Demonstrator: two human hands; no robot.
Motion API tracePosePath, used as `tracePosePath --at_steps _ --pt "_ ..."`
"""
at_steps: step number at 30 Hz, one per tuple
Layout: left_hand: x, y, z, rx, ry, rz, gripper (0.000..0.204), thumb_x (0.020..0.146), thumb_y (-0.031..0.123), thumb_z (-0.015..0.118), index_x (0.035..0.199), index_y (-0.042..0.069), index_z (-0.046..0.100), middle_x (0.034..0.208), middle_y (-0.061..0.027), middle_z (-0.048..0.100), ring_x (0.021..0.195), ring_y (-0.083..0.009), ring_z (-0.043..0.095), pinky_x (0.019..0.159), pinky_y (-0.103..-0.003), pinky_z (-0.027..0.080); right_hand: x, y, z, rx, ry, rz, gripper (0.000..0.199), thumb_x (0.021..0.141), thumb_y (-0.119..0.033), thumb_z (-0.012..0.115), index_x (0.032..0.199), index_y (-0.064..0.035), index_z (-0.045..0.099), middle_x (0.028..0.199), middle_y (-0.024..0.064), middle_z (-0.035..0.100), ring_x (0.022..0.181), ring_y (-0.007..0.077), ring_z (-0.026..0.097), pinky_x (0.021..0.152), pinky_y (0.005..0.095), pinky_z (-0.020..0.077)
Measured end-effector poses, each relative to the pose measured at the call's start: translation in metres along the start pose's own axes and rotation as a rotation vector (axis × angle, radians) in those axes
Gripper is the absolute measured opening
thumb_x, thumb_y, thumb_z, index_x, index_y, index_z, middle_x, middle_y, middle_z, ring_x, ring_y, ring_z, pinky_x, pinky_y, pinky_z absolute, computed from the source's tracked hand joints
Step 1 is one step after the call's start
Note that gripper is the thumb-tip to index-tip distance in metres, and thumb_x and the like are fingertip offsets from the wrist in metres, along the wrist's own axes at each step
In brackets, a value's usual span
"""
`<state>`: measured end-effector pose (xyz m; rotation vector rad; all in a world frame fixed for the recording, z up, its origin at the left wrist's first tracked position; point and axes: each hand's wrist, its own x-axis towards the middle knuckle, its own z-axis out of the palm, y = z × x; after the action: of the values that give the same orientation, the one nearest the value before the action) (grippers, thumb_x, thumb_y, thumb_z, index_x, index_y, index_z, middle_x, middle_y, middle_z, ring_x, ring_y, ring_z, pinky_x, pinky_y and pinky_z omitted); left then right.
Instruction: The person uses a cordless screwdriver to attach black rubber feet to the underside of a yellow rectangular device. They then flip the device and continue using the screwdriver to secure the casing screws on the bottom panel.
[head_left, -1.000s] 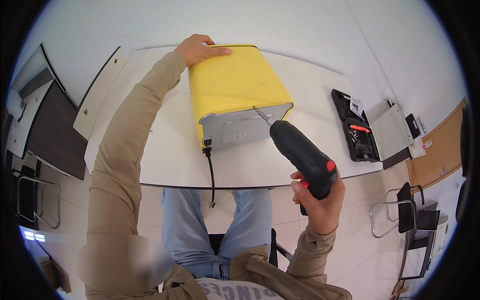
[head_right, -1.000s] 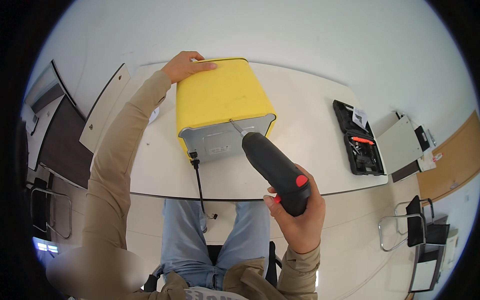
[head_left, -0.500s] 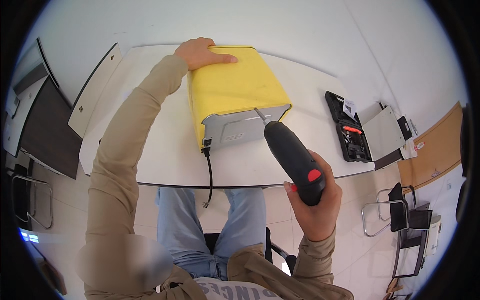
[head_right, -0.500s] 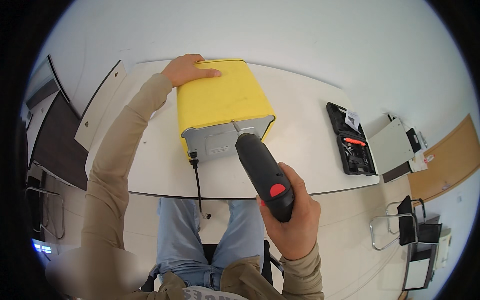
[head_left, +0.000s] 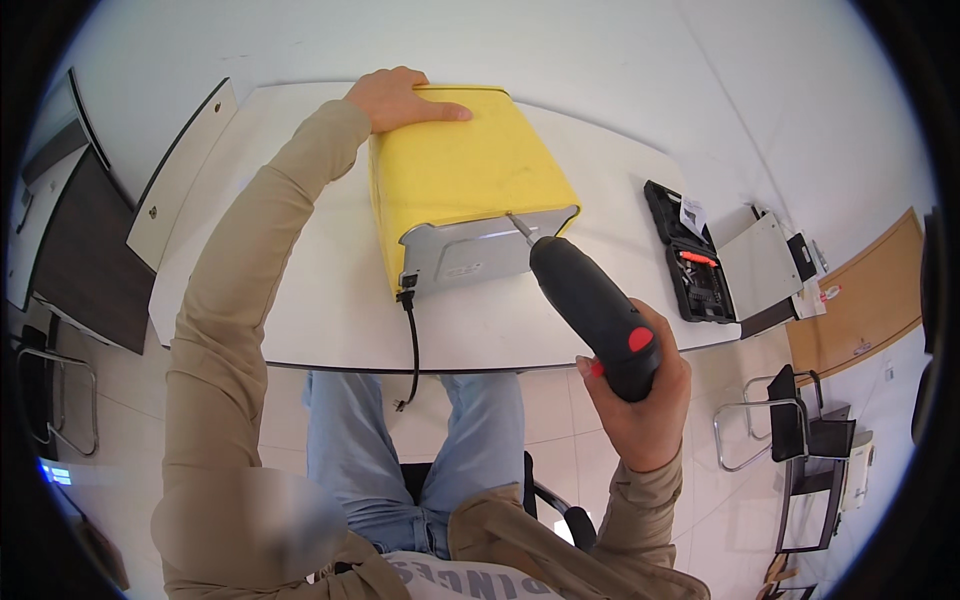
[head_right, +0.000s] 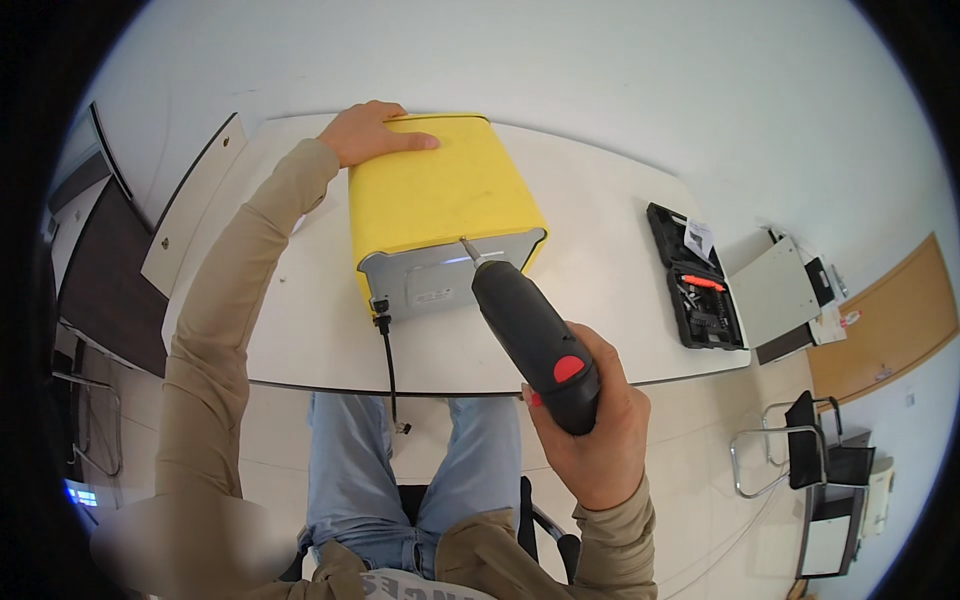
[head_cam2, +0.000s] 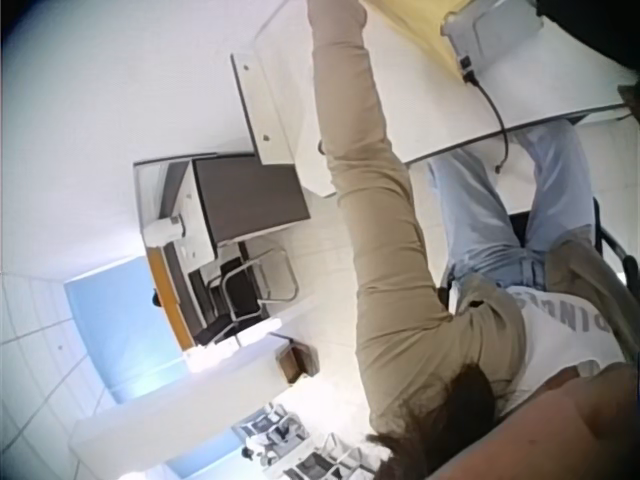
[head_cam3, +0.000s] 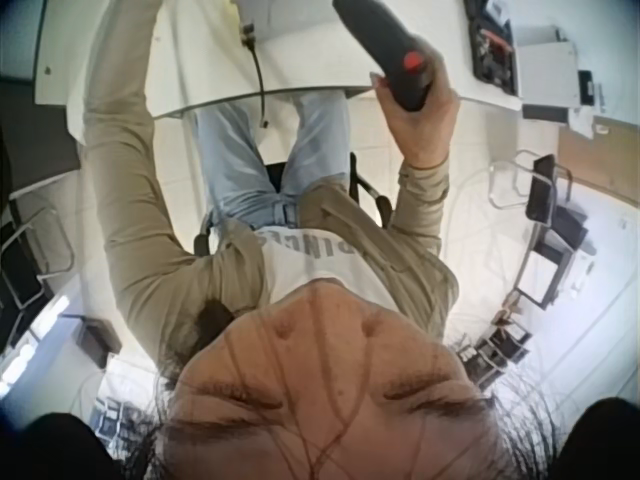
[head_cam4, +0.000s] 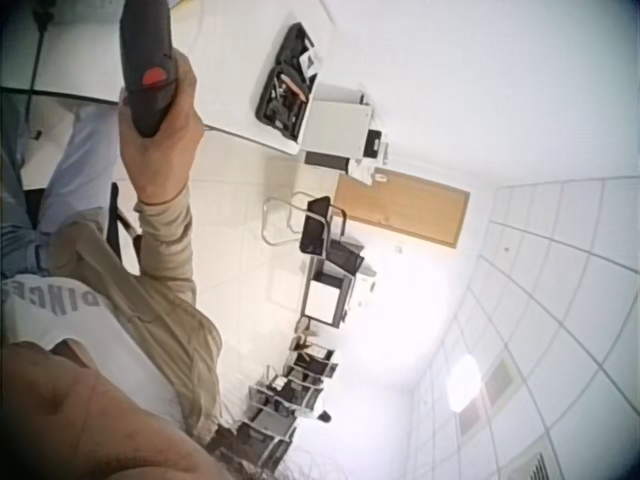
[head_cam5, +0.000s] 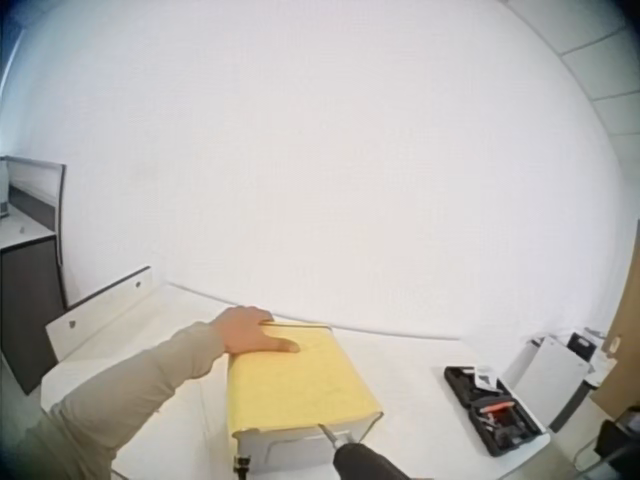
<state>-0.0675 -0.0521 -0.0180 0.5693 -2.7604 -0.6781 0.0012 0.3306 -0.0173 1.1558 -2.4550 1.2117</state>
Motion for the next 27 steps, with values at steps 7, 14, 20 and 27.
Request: tracePosePath --at_steps 7,14,20,27 --pt "0.000 0.000 0.000 0.012 0.013 0.009 0.109 0.056 0.083 0.063 0.131 0.003 0.056 0.131 -0.0151 0.055 0.118 -0.0295 0.054 0.099 -0.038 0.044 -0.001 0.000 0.001 0.025 -0.009 0.052 0.050 0.075 0.001 0.073 0.121 -0.0029 0.053 0.094 0.0155 0.069 0.080 0.0260 0.071 0.072 0.0317 0.0537" --pt "-0.004 0.004 -0.003 0.011 0.004 -0.001 0.107 0.057 0.082 0.064 0.129 0.003 0.057 0.131 -0.0149 0.055 0.118 -0.0282 0.054 0.098 -0.038 0.044 -0.005 0.003 0.007 0.048 0.018 0.038 0.051 0.075 0.002 0.073 0.122 -0.0019 0.053 0.094 0.0153 0.069 0.082 0.0240 0.071 0.074 0.0312 0.0538" --pt "-0.006 0.001 -0.002 0.012 0.045 -0.005 0.107 0.057 0.081 0.064 0.130 0.003 0.057 0.132 -0.0140 0.054 0.120 -0.0278 0.053 0.099 -0.038 0.043 -0.008 0.004 0.015 0.091 0.041 0.047 0.050 0.074 0.003 0.072 0.120 0.0006 0.053 0.090 0.0112 0.067 0.076 0.0157 0.064 0.072 0.0278 0.0515" --pt "0.003 -0.007 0.002 0.013 0.032 -0.015 0.107 0.057 0.081 0.065 0.130 0.003 0.057 0.134 -0.0145 0.053 0.120 -0.0283 0.053 0.100 -0.038 0.043 -0.014 0.013 0.021 0.130 0.040 0.038 0.052 0.076 0.002 0.073 0.123 -0.0005 0.052 0.096 0.0158 0.068 0.082 0.0222 0.069 0.075 0.0305 0.0531"
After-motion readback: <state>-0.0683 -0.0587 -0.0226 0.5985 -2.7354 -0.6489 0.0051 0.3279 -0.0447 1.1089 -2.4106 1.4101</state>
